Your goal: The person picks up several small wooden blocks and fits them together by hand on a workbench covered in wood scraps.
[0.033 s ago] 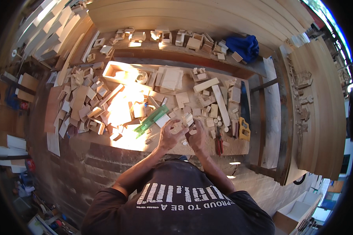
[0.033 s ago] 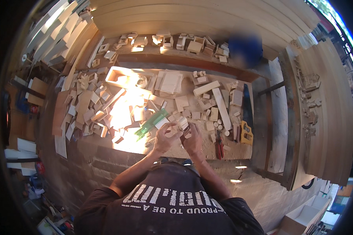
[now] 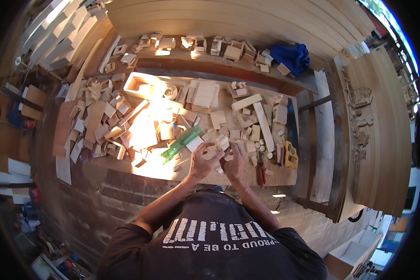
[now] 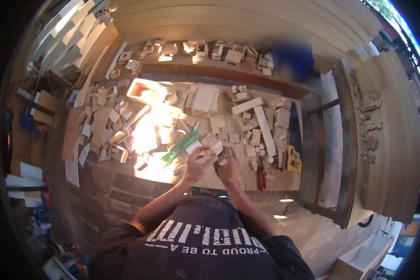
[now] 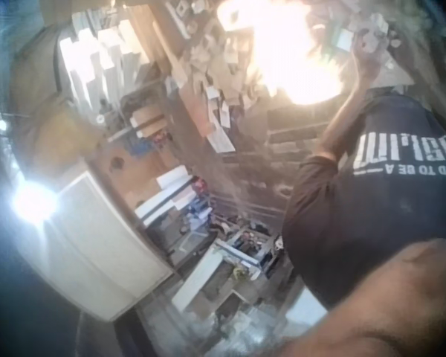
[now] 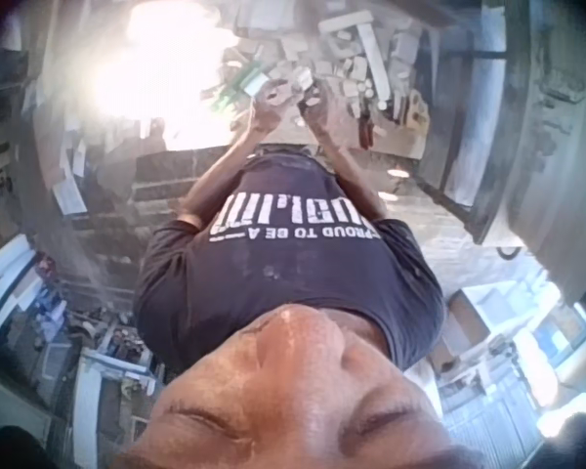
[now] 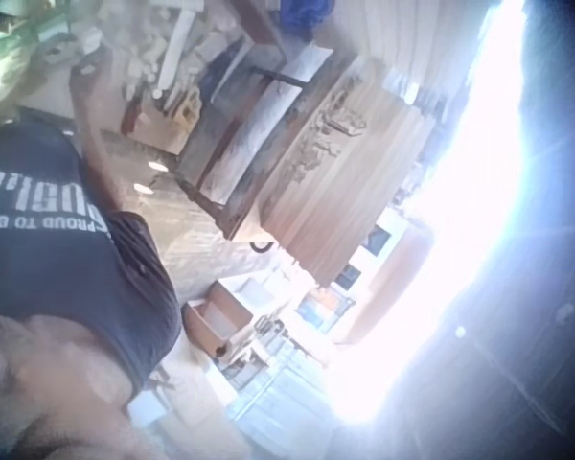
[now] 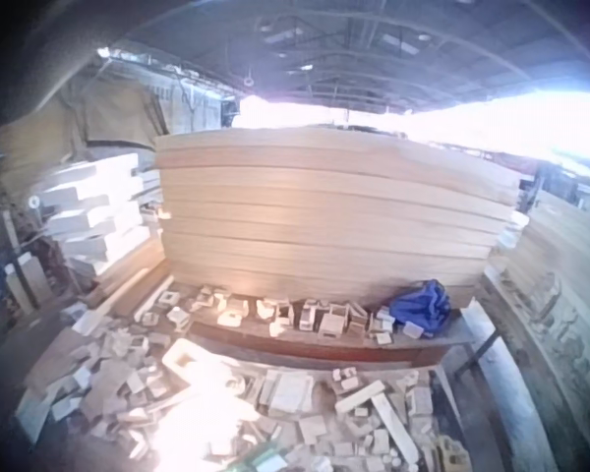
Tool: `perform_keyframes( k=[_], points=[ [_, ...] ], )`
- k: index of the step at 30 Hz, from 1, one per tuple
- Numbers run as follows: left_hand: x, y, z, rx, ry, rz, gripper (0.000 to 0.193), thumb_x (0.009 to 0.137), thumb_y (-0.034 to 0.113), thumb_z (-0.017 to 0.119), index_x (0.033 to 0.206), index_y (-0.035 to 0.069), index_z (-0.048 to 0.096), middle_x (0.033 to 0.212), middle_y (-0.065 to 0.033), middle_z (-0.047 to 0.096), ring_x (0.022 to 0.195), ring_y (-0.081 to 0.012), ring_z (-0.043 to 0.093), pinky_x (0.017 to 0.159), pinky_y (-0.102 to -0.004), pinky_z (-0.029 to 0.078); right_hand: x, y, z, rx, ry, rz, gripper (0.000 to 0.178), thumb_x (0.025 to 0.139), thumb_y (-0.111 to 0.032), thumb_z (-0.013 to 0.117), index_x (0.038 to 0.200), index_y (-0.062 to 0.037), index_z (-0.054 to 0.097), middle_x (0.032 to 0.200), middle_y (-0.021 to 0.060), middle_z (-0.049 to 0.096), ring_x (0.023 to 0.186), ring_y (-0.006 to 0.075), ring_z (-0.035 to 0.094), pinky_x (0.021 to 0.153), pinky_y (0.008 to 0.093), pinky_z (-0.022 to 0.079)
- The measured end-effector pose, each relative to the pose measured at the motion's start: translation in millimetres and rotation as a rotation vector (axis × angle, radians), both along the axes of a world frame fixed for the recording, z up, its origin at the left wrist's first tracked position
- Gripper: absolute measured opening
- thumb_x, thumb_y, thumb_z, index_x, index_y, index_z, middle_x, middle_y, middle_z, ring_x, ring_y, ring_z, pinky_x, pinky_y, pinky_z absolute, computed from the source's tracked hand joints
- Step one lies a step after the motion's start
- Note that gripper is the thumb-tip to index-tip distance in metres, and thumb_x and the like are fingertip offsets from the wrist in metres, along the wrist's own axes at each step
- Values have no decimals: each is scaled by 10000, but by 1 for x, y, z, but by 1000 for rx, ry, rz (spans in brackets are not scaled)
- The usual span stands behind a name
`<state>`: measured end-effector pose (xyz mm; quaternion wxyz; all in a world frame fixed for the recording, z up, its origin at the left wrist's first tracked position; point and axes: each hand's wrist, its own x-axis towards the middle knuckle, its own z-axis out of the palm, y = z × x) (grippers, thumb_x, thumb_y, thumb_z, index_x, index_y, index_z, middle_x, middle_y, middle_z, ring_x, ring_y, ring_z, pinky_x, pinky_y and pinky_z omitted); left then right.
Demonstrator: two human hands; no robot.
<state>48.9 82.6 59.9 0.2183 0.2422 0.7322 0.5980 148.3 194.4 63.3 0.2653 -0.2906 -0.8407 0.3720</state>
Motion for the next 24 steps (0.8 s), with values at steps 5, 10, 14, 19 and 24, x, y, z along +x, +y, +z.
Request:
perform_keyframes(
  k=[5,10,14,19,24],
  points=[
    [-5,-9,2,61,-85,51,485,770,265,860,1144,8,688,1070,-110,721,985,-218,691,903,-388,535,-22,-22,19,111,19,60,419,771,-133,797,1125,-14,607,1025,171,656,937,362,655,749,407,540],
    [-15,-21,6,102,-118,121,415,796,219,838,1123,8,694,1030,-87,733,922,-180,703,899,-370,536,-35,-35,12,190,-5,156,523,759,-179,828,1184,-16,571,1005,166,630,926,360,645,739,412,539],
    [-33,-45,5,51,-118,155,369,826,231,803,1114,21,707,1022,-64,738,907,-147,694,881,-349,532,-51,-47,36,286,-38,292,652,765,-210,844,1315,-44,535,1064,162,608,937,343,637,754,413,547],
    [-74,-94,-5,32,-184,280,372,850,243,779,1105,-20,713,1011,-86,748,898,-140,686,853,-331,539,-87,-5,22,-119,-181,637,519,857,-211,792,1322,-82,602,1097,119,670,890,244,668,764,344,551],
    [-109,-133,8,99,-150,328,370,862,186,780,1139,-42,689,1054,-100,732,951,-142,678,893,-310,537,-233,48,3,27,-46,518,239,904,-155,719,1107,-29,721,998,162,713,864,295,708,784,357,561]
  ],
)
